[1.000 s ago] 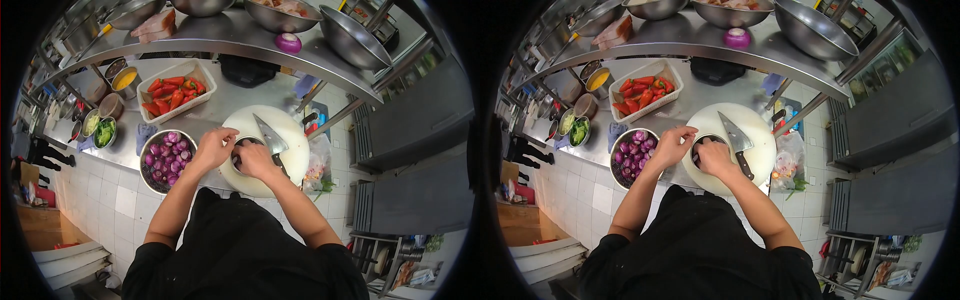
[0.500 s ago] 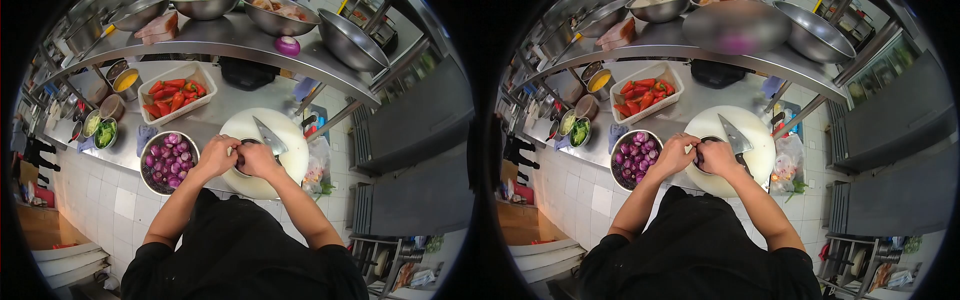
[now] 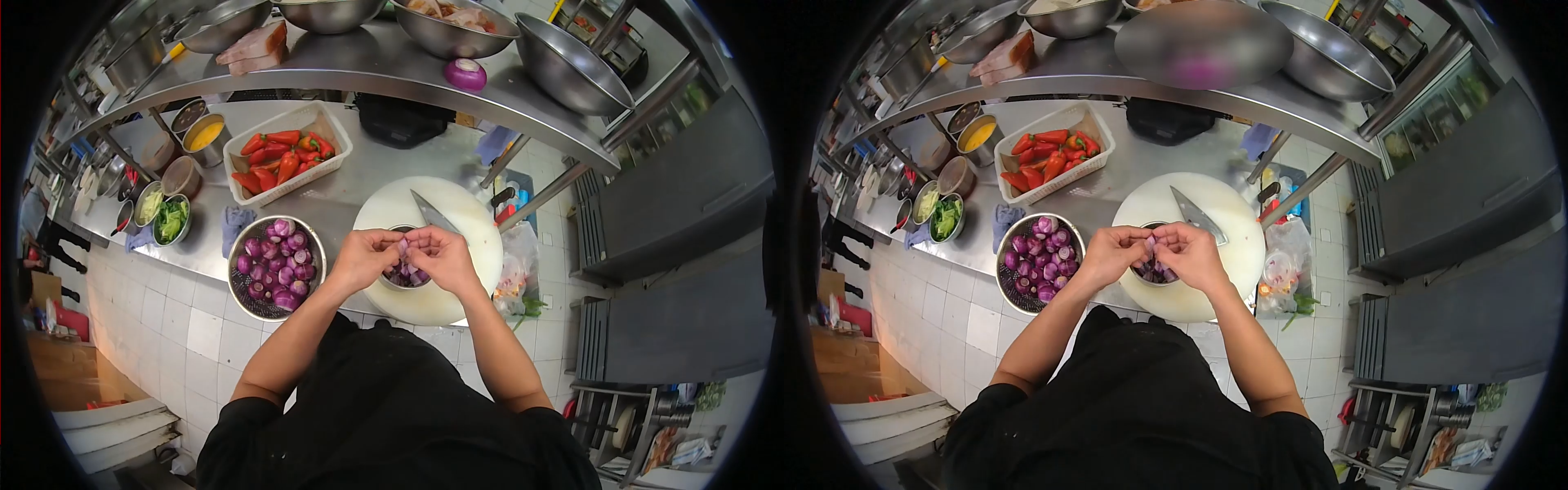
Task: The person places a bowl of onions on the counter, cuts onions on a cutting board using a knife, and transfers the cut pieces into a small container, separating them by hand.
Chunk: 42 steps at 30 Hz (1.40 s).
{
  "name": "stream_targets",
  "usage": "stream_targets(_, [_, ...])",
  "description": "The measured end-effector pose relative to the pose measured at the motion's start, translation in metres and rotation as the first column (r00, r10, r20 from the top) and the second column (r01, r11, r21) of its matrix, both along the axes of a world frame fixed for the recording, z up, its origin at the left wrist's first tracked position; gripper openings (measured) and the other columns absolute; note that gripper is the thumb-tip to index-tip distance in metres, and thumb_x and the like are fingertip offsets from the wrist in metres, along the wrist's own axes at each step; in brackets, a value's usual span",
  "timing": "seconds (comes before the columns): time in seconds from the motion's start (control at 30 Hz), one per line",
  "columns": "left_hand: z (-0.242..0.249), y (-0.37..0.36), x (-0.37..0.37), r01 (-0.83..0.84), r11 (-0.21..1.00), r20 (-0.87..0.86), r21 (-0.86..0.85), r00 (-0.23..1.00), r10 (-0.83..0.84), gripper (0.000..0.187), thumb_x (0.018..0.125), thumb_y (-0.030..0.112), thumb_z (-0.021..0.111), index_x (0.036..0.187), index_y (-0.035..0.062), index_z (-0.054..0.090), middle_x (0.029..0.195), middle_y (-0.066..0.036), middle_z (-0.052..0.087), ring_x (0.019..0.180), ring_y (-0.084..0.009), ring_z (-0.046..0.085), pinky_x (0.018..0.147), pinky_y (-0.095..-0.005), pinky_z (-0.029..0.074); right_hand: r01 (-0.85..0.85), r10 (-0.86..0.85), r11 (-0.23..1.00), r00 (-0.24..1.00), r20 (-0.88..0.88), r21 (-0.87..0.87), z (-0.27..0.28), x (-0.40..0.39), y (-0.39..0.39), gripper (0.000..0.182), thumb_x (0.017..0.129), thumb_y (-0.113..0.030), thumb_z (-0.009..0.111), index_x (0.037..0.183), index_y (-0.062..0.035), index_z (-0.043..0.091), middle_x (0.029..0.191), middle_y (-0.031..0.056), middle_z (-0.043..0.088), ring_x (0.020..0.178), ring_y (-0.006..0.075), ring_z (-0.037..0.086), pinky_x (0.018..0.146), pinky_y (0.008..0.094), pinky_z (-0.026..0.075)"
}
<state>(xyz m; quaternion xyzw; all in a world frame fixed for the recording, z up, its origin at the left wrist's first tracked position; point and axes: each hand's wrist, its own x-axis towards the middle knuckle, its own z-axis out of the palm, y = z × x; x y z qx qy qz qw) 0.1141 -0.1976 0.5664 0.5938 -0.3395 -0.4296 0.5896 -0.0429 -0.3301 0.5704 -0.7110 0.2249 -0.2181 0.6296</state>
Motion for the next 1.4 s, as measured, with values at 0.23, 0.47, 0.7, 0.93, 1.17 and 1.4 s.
stream_targets(0.23, [-0.002, 0.002, 0.002, 0.073, 0.997, -0.059, -0.006, 0.996, -0.073, 0.028, 0.098, 0.004, 0.075, 0.122, -0.0093, 0.075, 0.094, -0.009, 0.078, 0.076, -0.0112, 0.071, 0.072, -0.0264, 0.06, -0.045, 0.046, 0.982, 0.999, -0.003, 0.184, -0.004, -0.004, -0.003, 0.018, 0.094, 0.0, 0.078, 0.111, 0.0054, 0.072, 0.097, 0.0072, 0.079, 0.087, 0.0091, 0.074, 0.077, 0.0251, 0.061])
stream_targets(0.47, [-0.008, 0.005, 0.003, 0.061, 0.998, -0.083, 0.0, 0.995, -0.061, 0.026, 0.095, 0.002, 0.075, 0.118, -0.0088, 0.076, 0.093, -0.009, 0.079, 0.077, -0.0122, 0.072, 0.073, -0.0274, 0.061, -0.035, 0.033, 0.998, 0.999, 0.037, 0.057, -0.001, -0.001, 0.01, 0.014, 0.098, 0.003, 0.074, 0.111, 0.004, 0.072, 0.096, 0.0067, 0.078, 0.083, 0.0087, 0.074, 0.074, 0.0242, 0.06])
stream_targets(0.7, [-0.001, 0.006, 0.005, 0.058, 0.998, -0.111, -0.013, 0.992, -0.059, 0.024, 0.094, 0.002, 0.077, 0.115, -0.0088, 0.076, 0.093, -0.009, 0.079, 0.076, -0.0109, 0.071, 0.072, -0.0266, 0.06, -0.046, 0.042, 0.988, 0.999, 0.034, 0.146, -0.001, 0.001, 0.007, 0.014, 0.097, 0.003, 0.075, 0.111, 0.0036, 0.072, 0.098, 0.0062, 0.079, 0.085, 0.0084, 0.074, 0.074, 0.0241, 0.059])
stream_targets(0.93, [-0.008, 0.0, 0.006, 0.034, 0.998, -0.019, -0.044, 0.999, -0.035, 0.022, 0.096, 0.004, 0.075, 0.113, -0.0097, 0.076, 0.091, -0.009, 0.078, 0.077, -0.0109, 0.071, 0.071, -0.0269, 0.06, -0.111, 0.109, 0.98, 0.994, 0.019, 0.168, 0.006, -0.003, -0.003, 0.018, 0.099, 0.0, 0.073, 0.117, 0.0049, 0.074, 0.102, 0.0079, 0.079, 0.09, 0.0097, 0.075, 0.077, 0.0255, 0.06])
stream_targets(1.17, [0.012, 0.006, 0.005, -0.05, 0.999, 0.5, 0.008, 0.865, 0.04, 0.026, 0.093, 0.011, 0.078, 0.116, -0.0006, 0.079, 0.089, -0.009, 0.079, 0.072, -0.0173, 0.072, 0.07, -0.0324, 0.059, -0.217, -0.045, 0.866, 0.863, -0.503, -0.45, 0.062, -0.013, -0.006, 0.031, 0.084, -0.011, 0.081, 0.114, -0.0017, 0.079, 0.103, 0.0135, 0.081, 0.095, 0.0252, 0.079, 0.085, 0.0371, 0.062])
stream_targets(1.4, [-0.005, 0.008, 0.008, -0.093, 0.991, 0.882, -0.101, 0.452, 0.132, 0.032, 0.085, 0.007, 0.075, 0.117, 0.0047, 0.078, 0.104, -0.021, 0.075, 0.103, -0.0431, 0.07, 0.093, -0.0519, 0.057, -0.646, -0.151, 0.545, 0.551, -0.821, -0.534, 0.034, 0.021, 0.01, 0.021, 0.081, -0.019, 0.08, 0.099, -0.0089, 0.08, 0.101, 0.0161, 0.08, 0.102, 0.037, 0.077, 0.088, 0.0506, 0.061])
